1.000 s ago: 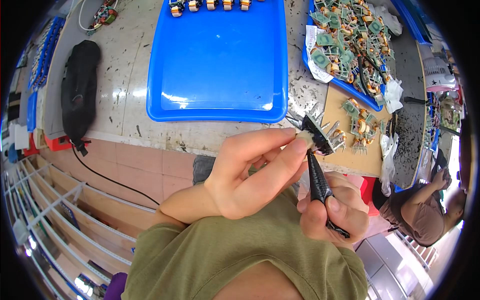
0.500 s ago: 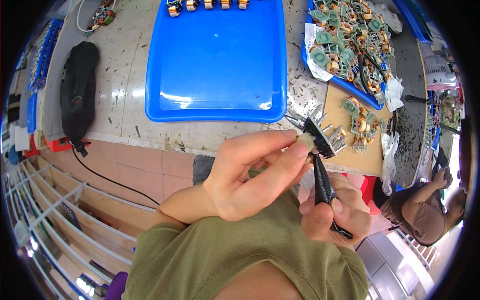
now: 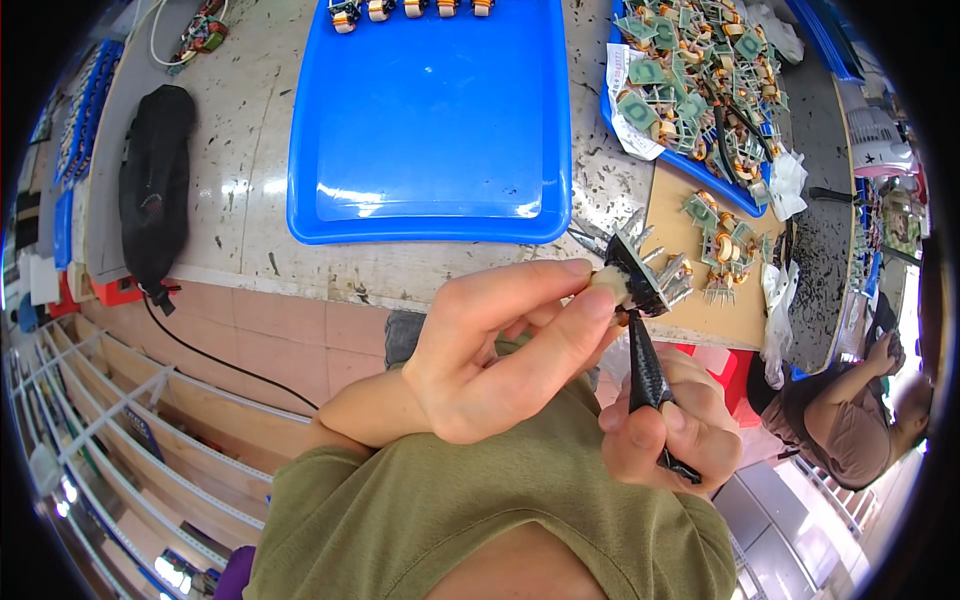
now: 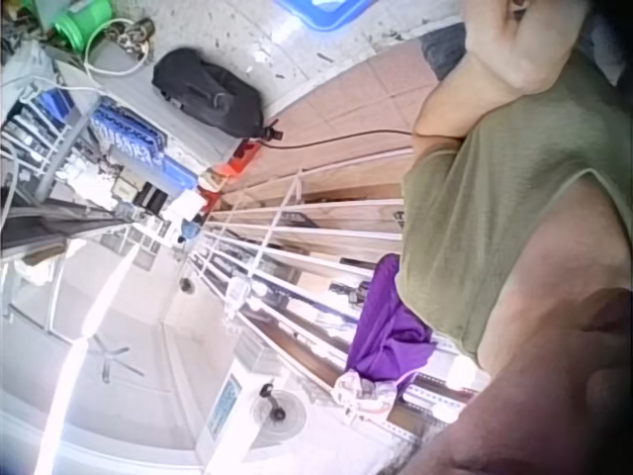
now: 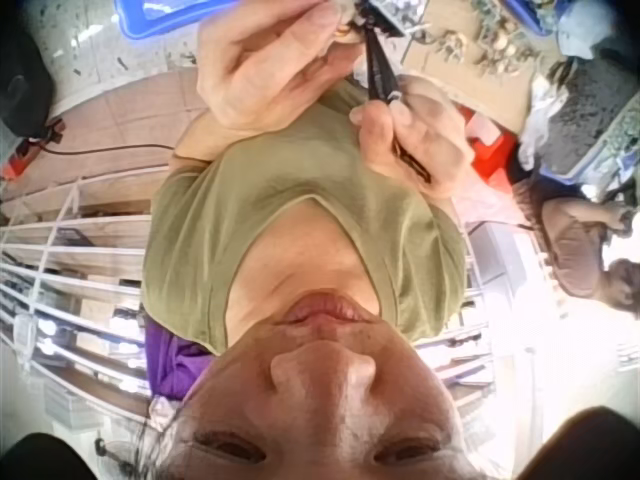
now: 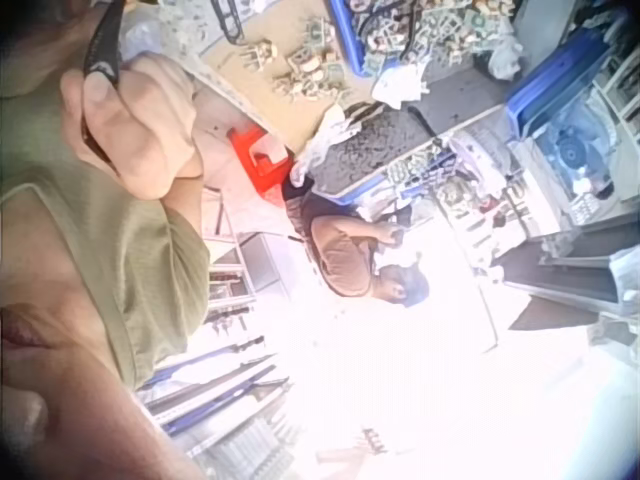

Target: Assembling electronic components by attaching pins to transformers using pliers.

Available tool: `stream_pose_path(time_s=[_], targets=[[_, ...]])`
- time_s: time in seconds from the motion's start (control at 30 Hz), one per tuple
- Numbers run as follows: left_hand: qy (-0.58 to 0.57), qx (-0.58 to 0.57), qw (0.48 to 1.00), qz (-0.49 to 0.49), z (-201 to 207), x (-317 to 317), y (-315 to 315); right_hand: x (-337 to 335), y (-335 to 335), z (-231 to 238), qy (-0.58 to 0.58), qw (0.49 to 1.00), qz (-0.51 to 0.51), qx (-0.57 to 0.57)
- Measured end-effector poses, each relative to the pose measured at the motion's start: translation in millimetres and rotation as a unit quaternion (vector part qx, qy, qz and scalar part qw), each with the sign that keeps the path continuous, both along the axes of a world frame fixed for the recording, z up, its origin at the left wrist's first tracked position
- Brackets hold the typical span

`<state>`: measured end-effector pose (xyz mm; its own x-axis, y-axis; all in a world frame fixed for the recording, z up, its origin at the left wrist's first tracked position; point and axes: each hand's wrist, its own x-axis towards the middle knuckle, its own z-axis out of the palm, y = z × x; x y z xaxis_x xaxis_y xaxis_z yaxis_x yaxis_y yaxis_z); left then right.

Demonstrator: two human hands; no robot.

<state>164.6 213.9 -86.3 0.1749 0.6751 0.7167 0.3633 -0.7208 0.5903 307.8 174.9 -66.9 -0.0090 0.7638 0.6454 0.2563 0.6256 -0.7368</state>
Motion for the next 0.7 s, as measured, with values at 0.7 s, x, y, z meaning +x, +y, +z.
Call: stream_pose_path(time_s=[0.7], targets=[[-0.013,-0.003,1.0,-0.004,1.0,1.9,3.0,-1.2,1.8,5.5,-0.017,1.0,0.018,-0.017]])
